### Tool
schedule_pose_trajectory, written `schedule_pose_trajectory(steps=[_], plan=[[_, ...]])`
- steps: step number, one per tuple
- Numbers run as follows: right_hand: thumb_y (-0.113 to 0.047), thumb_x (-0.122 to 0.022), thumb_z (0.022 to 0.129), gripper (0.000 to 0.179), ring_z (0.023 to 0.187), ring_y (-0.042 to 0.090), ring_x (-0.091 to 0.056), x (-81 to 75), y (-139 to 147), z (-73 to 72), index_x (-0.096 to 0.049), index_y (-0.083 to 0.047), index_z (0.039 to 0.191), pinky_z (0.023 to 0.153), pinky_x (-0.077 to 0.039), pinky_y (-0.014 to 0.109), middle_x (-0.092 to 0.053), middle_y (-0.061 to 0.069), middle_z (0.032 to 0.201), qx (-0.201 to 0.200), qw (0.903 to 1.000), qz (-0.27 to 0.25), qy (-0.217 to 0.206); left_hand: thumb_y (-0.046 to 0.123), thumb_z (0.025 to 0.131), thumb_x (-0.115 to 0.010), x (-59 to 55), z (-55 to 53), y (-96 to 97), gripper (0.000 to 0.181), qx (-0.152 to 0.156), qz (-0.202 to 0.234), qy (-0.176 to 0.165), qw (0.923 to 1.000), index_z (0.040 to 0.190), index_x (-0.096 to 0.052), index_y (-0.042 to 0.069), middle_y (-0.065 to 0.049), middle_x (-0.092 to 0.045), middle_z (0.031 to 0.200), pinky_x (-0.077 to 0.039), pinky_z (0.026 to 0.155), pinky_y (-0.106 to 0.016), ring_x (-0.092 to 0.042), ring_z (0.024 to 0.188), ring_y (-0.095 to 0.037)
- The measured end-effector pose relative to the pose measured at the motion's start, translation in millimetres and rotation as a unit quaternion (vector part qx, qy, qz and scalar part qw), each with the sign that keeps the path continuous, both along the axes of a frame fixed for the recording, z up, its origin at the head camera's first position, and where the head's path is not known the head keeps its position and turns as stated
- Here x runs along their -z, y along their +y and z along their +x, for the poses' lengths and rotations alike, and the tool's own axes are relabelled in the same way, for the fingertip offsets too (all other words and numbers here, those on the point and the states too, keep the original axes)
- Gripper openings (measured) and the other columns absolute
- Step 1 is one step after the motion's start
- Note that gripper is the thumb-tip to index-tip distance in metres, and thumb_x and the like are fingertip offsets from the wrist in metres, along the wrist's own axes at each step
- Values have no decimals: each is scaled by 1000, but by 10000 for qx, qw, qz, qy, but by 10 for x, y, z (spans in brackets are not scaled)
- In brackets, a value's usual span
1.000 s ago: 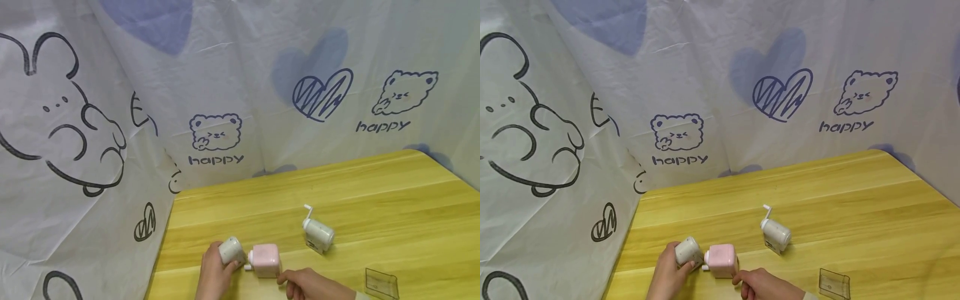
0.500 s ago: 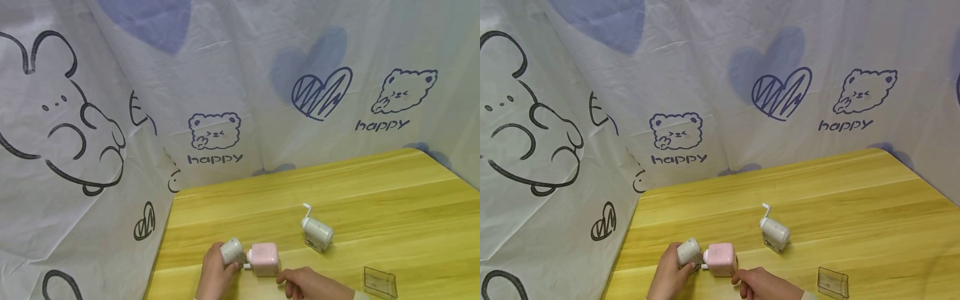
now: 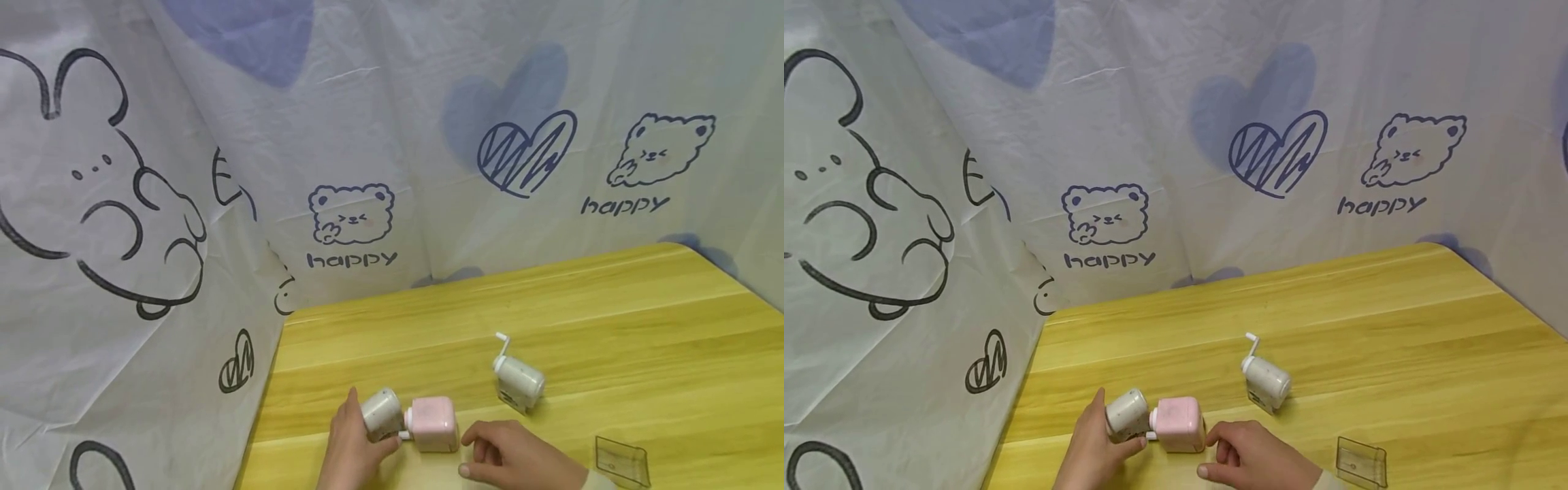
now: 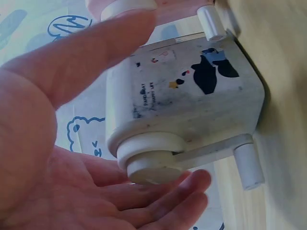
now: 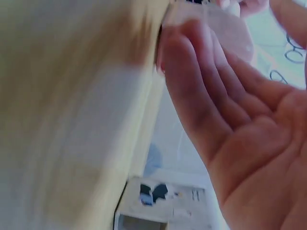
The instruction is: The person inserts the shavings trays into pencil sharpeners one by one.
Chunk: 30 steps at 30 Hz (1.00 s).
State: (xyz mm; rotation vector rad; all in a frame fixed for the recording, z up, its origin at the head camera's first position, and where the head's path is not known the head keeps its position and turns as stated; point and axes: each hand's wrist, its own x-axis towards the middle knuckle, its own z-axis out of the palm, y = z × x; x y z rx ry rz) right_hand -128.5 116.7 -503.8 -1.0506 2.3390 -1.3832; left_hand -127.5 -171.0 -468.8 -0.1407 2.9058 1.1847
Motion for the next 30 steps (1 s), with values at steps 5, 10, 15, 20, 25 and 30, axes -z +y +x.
schedule_pose_trajectory(steps=[5, 10, 15, 20, 25, 30], plan=[[-23, -73, 98, 17, 72, -3, -55, -54, 61, -22, -69, -8, 105, 60, -52, 22, -59, -18, 82, 1541, 9845, -231, 808, 23, 64, -100, -42, 6, 9, 126, -65, 23, 14, 10000, 157, -23, -11, -37, -38, 152, -42, 106, -65, -41, 135, -52], [-10, -83, 86, 21, 75, 6, -51, -126, 94, -44, -68, -12, 101, 61, -49, 23, -57, -8, 87, 3438, 9209, -271, 1817, 34, 60, -101, -85, 24, 4, 130, -220, 60, 83, 9997, 157, -25, -10, -35, -39, 153, -41, 107, -65, -41, 137, -52], [-5, -87, 77, 48, 107, 34, -45, -160, 132, -58, -62, -4, 119, 80, -38, 42, -57, 19, 119, 4424, 8752, -120, 1954, 46, 57, -100, -115, 42, 0, 133, -256, 21, 280, 9993, 156, -30, -10, -33, -44, 150, -41, 107, -65, -43, 137, -50], [-7, -90, 72, 75, 123, 52, -32, -141, 160, -80, -53, 1, 137, 90, -30, 58, -45, 32, 137, 4564, 8729, 336, 1691, 51, 59, -98, -134, 49, 20, 128, -224, 27, 380, 9990, 155, -35, -6, -29, -47, 150, -43, 107, -64, -44, 137, -48], [-11, -87, 77, 79, 119, 55, -45, -121, 197, -96, -47, 9, 142, 94, -37, 64, -53, 36, 133, 4463, 8794, 1030, 1300, 47, 67, -96, -157, 47, 32, 109, -174, 163, 666, 9975, 151, -45, 0, -24, -52, 147, -54, 91, -51, -54, 125, -39], [-10, -81, 85, 66, 113, 50, -54, -97, 248, -112, -50, 12, 139, 89, -49, 61, -59, 34, 126, 4244, 8912, 1180, 1083, 40, 72, -94, -154, 39, 40, 85, 59, 335, 1076, 9936, 140, -59, 4, -20, -58, 138, -54, 73, -37, -60, 105, -29]])
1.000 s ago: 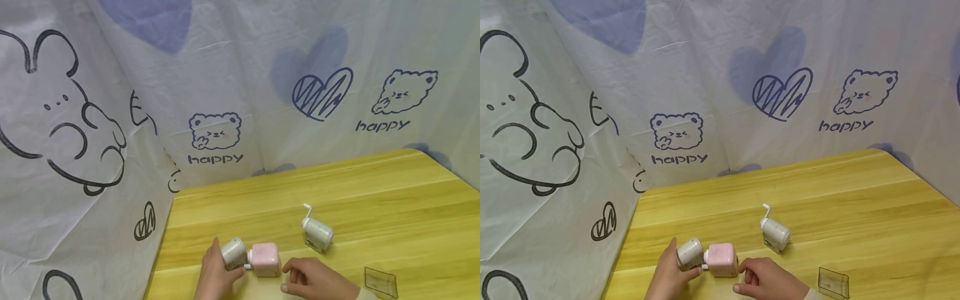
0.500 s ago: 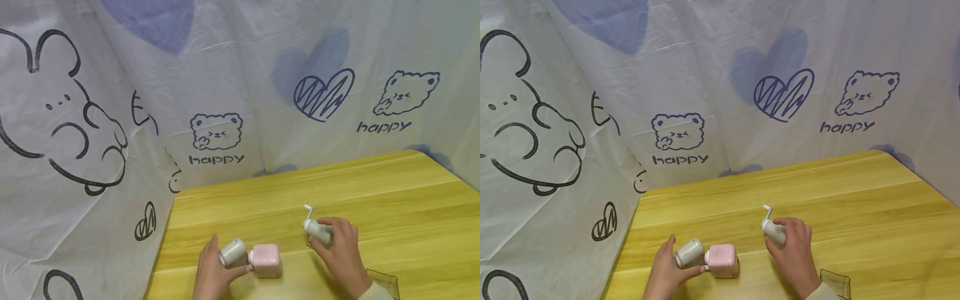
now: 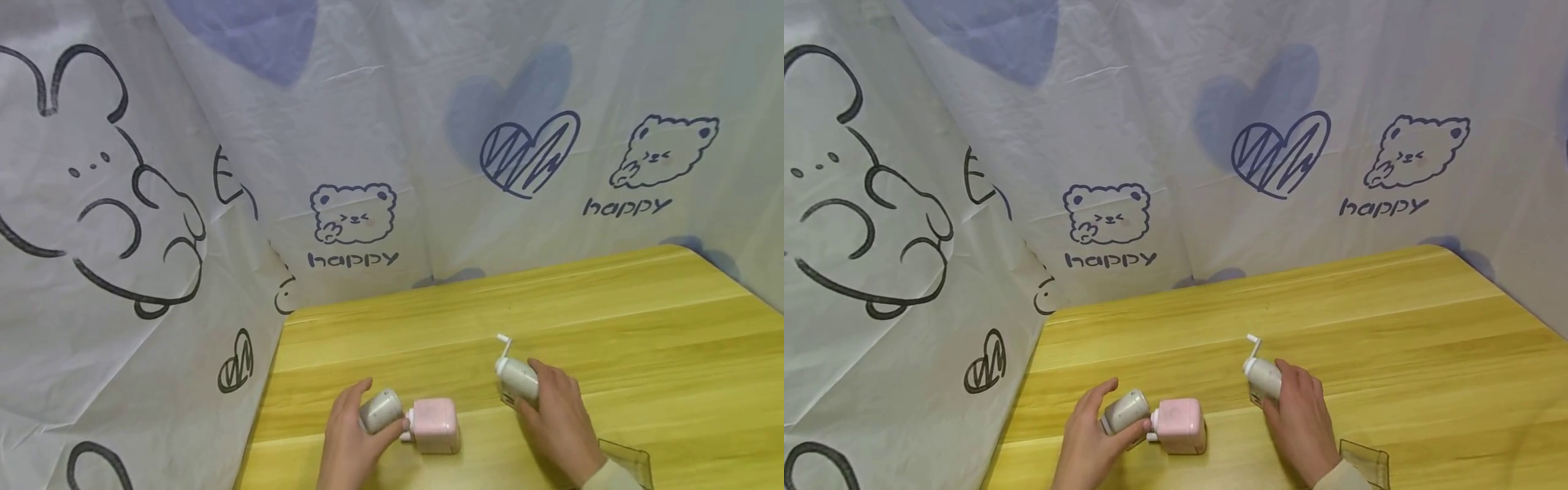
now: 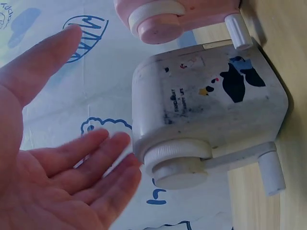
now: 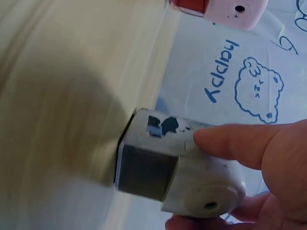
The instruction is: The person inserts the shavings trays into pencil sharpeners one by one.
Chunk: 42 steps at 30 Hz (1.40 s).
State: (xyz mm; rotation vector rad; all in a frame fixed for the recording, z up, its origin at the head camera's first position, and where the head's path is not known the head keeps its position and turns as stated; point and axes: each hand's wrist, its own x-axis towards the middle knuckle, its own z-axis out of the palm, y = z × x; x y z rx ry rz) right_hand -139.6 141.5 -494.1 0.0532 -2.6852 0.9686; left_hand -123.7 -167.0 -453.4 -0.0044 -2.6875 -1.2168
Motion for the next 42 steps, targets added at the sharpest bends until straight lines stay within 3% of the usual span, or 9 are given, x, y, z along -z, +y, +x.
schedule_pose_trajectory(steps=[8, 13, 16, 20, 23, 26, 32, 37, 42], plan=[[-17, -86, 75, 61, 94, 26, -62, -83, 210, -99, -60, 5, 126, 75, -53, 42, -66, 16, 114, -553, 9957, -398, -624, 36, 78, -91, 59, 8, 16, 51, 677, -118, 877, 9938, 118, -72, 10, -4, -67, 119, -55, 83, -35, -62, 106, -21], [-17, -86, 70, 60, 91, 19, -60, -121, 262, -94, -58, -3, 121, 74, -52, 34, -66, 8, 111, -1349, 9785, -997, -1198, 34, 81, -89, 91, 18, 27, 41, 1092, -194, 1239, 9861, 113, -73, 15, 6, -70, 112, -55, 89, -40, -62, 107, -16], [-11, -84, 70, 55, 88, 15, -58, -132, 271, -64, -58, -7, 118, 70, -51, 30, -64, 6, 108, -2308, 9551, -1266, -1359, 33, 82, -89, 97, 21, 32, 37, 1247, -130, 1340, 9830, 111, -73, 18, 10, -70, 111, -56, 91, -41, -63, 107, -14], [-4, -80, 71, 51, 86, 14, -59, -126, 253, -4, -57, -12, 116, 67, -51, 29, -65, 6, 106, -3486, 9082, -1613, -1662, 34, 83, -88, 80, 39, 29, 32, 1386, 157, 1311, 9815, 110, -73, 23, 13, -70, 109, -57, 89, -37, -65, 104, -12], [-1, -79, 71, 50, 86, 15, -60, -90, 205, 32, -57, -14, 114, 67, -52, 30, -66, 6, 104, -3912, 8825, -1825, -1867, 32, 84, -87, 62, 56, 31, 30, 1509, 394, 1287, 9793, 110, -73, 24, 12, -70, 107, -58, 84, -35, -66, 100, -14], [-1, -79, 73, 49, 88, 15, -60, -53, 166, 49, -56, -14, 115, 67, -53, 30, -65, 5, 104, -4138, 8694, -1904, -1914, 29, 86, -86, 59, 62, 49, 30, 1801, 524, 1318, 9734, 111, -73, 19, 6, -72, 107, -58, 82, -35, -67, 96, -19], [-2, -81, 76, 49, 89, 11, -60, -29, 132, 61, -56, -15, 116, 69, -55, 29, -65, 3, 104, -4362, 8622, -1884, -1758, 24, 87, -86, 88, 74, 118, 34, 2412, 731, 1265, 9594, 114, -71, 8, -3, -73, 112, -61, 82, -38, -69, 98, -23], [-7, -82, 82, 46, 91, 7, -60, -17, 122, 60, -55, -14, 118, 72, -54, 27, -64, -2, 107, -4630, 8518, -1901, -1546, 27, 85, -87, 156, 70, 180, 43, 2729, 410, 1482, 9497, 119, -69, 9, -2, -71, 111, -59, 75, -30, -65, 92, -15], [-18, -83, 87, 46, 96, 8, -59, -66, 166, 69, -57, -15, 124, 77, -53, 27, -64, -3, 112, -4491, 8648, -1714, -1450, 23, 83, -89, 206, 54, 254, 53, 3310, 413, 1723, 9269, 128, -65, 8, -5, -68, 111, -51, 59, -18, -56, 72, 0]])
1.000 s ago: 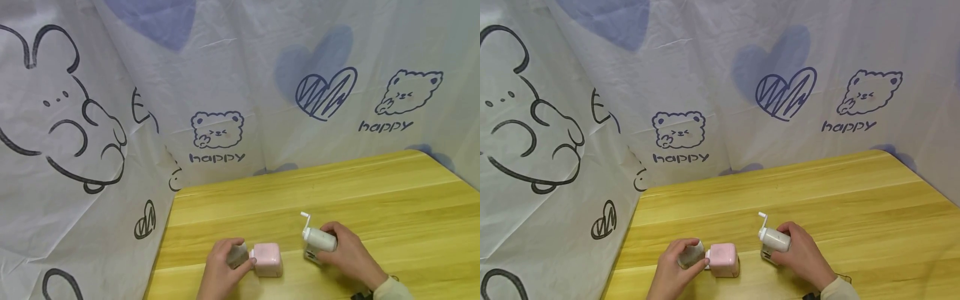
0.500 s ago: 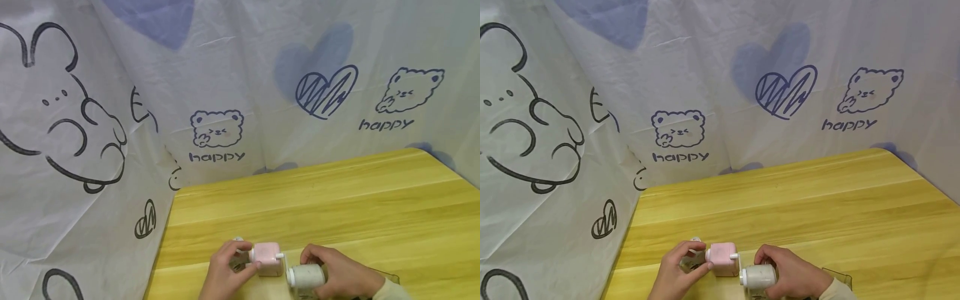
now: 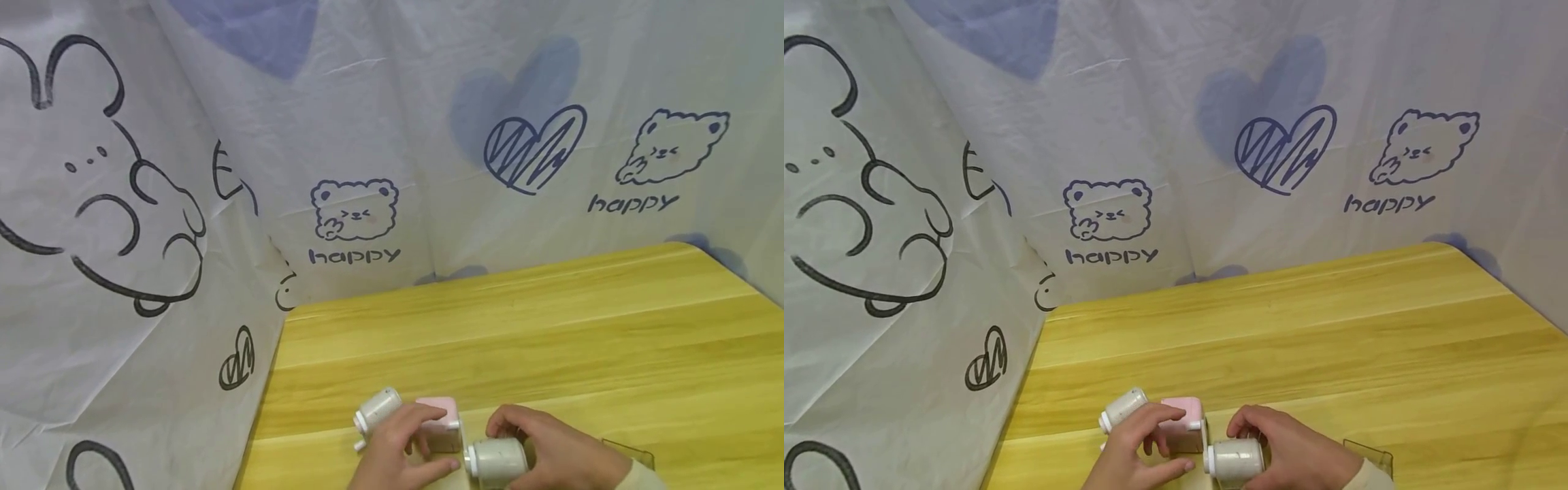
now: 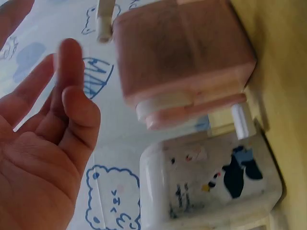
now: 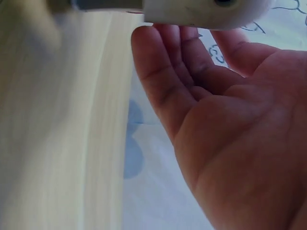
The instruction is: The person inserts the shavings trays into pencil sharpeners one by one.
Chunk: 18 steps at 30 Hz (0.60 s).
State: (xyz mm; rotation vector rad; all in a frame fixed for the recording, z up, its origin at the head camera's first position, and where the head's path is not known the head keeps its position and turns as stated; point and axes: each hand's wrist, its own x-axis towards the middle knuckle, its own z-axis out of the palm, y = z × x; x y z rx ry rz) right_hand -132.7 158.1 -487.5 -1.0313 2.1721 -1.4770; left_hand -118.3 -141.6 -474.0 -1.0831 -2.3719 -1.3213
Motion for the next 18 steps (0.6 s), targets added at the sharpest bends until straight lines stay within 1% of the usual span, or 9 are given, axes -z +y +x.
schedule_pose_trajectory(steps=[2, 3, 6, 8, 11, 13, 15, 17, 18], plan=[[-22, -81, 90, 46, 99, 9, -58, -57, 49, 21, -57, -17, 129, 79, -53, 28, -63, -1, 117, 223, 9996, 175, -73, 22, 83, -89, 17, -5, 35, 57, 192, 11, -19, 9998, 132, -63, 9, -7, -68, 116, -48, 56, -14, -51, 67, 6], [-23, -80, 91, 46, 100, 10, -57, -86, 80, 31, -57, -18, 130, 80, -52, 29, -63, 0, 118, 359, 9989, 284, -43, 21, 83, -89, 28, -7, 52, 59, 250, 5, -1, 9997, 134, -62, 9, -8, -67, 119, -47, 55, -11, -49, 65, 8], [-27, -76, 94, 43, 101, 12, -56, -170, 202, 45, -58, -20, 133, 80, -52, 31, -62, 2, 122, 800, 9946, 662, 51, 21, 82, -89, 65, -13, 98, 66, 333, -63, 140, 9993, 140, -60, 11, -10, -67, 127, -43, 53, -7, -43, 63, 12], [-31, -75, 96, 43, 101, 15, -57, -183, 311, 45, -58, -17, 133, 79, -52, 32, -62, 4, 122, 1029, 9900, 949, 178, 20, 82, -89, 96, -15, 123, 68, 372, -120, 213, 9990, 143, -58, 12, -9, -66, 131, -42, 53, -5, -41, 62, 14], [-39, -78, 92, 51, 108, 23, -57, -133, 512, 63, -59, -15, 131, 81, -52, 34, -59, 4, 126, 1373, 9776, 1571, 280, 20, 83, -88, 133, -21, 158, 69, 460, -218, 297, 9983, 144, -57, 11, -10, -65, 133, -41, 53, -5, -38, 63, 16], [-41, -83, 86, 57, 116, 32, -53, -76, 655, 85, -59, -15, 130, 86, -52, 42, -57, 6, 130, 1579, 9677, 1963, 122, 21, 84, -87, 150, -25, 173, 69, 505, -298, 316, 9978, 144, -57, 10, -10, -64, 134, -41, 53, -4, -37, 63, 17], [-41, -89, 79, 62, 121, 41, -48, -11, 784, 106, -60, -17, 129, 88, -50, 50, -56, 8, 133, 1757, 9567, 2321, 5, 22, 84, -87, 158, -30, 180, 70, 527, -342, 275, 9976, 145, -56, 11, -10, -64, 134, -41, 53, -4, -37, 63, 17], [-37, -92, 75, 66, 121, 45, -44, 40, 897, 119, -60, -17, 129, 87, -48, 57, -55, 11, 134, 1855, 9492, 2536, -175, 22, 84, -87, 160, -33, 178, 70, 520, -396, 284, 9975, 146, -56, 11, -10, -63, 136, -41, 54, -4, -37, 63, 17], [-36, -94, 73, 68, 119, 45, -44, 57, 941, 123, -60, -17, 128, 86, -47, 59, -55, 12, 132, 1927, 9447, 2638, -300, 23, 84, -87, 160, -35, 176, 70, 516, -417, 283, 9974, 146, -55, 11, -11, -63, 137, -41, 55, -4, -38, 64, 16]])
